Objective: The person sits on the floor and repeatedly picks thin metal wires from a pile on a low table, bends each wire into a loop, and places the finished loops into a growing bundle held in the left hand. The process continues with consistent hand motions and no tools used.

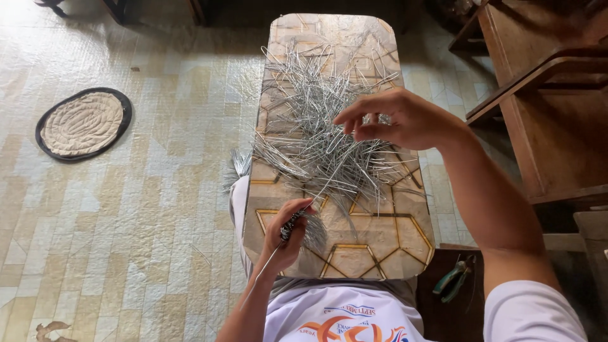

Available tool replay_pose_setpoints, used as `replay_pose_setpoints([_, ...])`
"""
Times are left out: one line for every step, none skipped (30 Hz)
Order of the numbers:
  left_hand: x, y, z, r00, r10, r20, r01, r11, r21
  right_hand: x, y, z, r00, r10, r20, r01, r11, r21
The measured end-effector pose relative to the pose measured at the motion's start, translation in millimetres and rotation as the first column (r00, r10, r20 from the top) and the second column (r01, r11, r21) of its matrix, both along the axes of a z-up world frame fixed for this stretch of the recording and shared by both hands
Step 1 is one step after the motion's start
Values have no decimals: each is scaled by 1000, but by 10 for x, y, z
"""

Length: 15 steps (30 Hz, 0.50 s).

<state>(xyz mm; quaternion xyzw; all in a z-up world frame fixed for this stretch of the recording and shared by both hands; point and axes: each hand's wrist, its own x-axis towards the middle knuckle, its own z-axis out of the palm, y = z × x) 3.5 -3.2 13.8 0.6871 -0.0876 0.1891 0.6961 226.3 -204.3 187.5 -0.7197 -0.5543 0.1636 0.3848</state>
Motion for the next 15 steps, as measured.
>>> replay_pose_setpoints([-4,1,-10,1000,-2,-5,2,1000,2,-10,-40,-42,998,-55,11,55,998,-22])
replay_pose_setpoints([-7,2,-22,1000,-3,-9,3,1000,4,-20,-81,-86,994,-110,23,110,993,-43])
replay_pose_setpoints([-3,4,-28,1000,-2,-17,2,1000,3,-20,-101,-203,994,-108,16,108,993,-46])
replay_pose_setpoints([2,4,-36,1000,2,-12,-2,1000,10,-21,-122,-323,989,-146,36,149,984,-99])
replay_pose_setpoints([-3,2,-51,1000,1,-11,-1,1000,17,-36,-154,-457,981,-185,54,192,970,-152])
replay_pose_setpoints([-26,4,-48,1000,0,-22,1,1000,15,-108,-157,-636,981,-187,43,192,969,-156])
replay_pose_setpoints([-17,9,-42,1000,-3,-15,4,1000,22,-156,-154,-796,982,-183,50,189,950,-248])
replay_pose_setpoints([-8,15,-34,1000,-6,-8,7,1000,29,-205,-149,-953,983,-177,57,186,923,-337])
replay_pose_setpoints([-14,10,-39,1000,-6,-14,6,1000,28,-367,-155,-1061,983,-176,52,184,923,-339])
replay_pose_setpoints([-20,7,-44,1000,-6,-14,6,1000,22,-530,-159,-1167,993,-105,44,114,879,-464])
replay_pose_setpoints([-34,6,-47,1000,-1,-14,1,1000,16,-693,-154,-1270,999,-30,26,40,815,-579])
replay_pose_setpoints([-27,11,-71,1000,4,-20,-3,1000,14,-763,-248,-1550,999,-25,20,32,814,-580])
replay_pose_setpoints([-35,14,-101,1000,2,-25,-1,1000,19,-862,-352,-1839,981,-48,191,157,774,-614])
replay_pose_setpoints([-42,14,-132,1000,0,-30,1,1000,23,-967,-460,-2128,932,-58,357,284,728,-624])
replay_pose_setpoints([-43,17,-128,999,-4,-39,5,1000,21,-1064,-499,-2091,935,-61,349,281,726,-628])
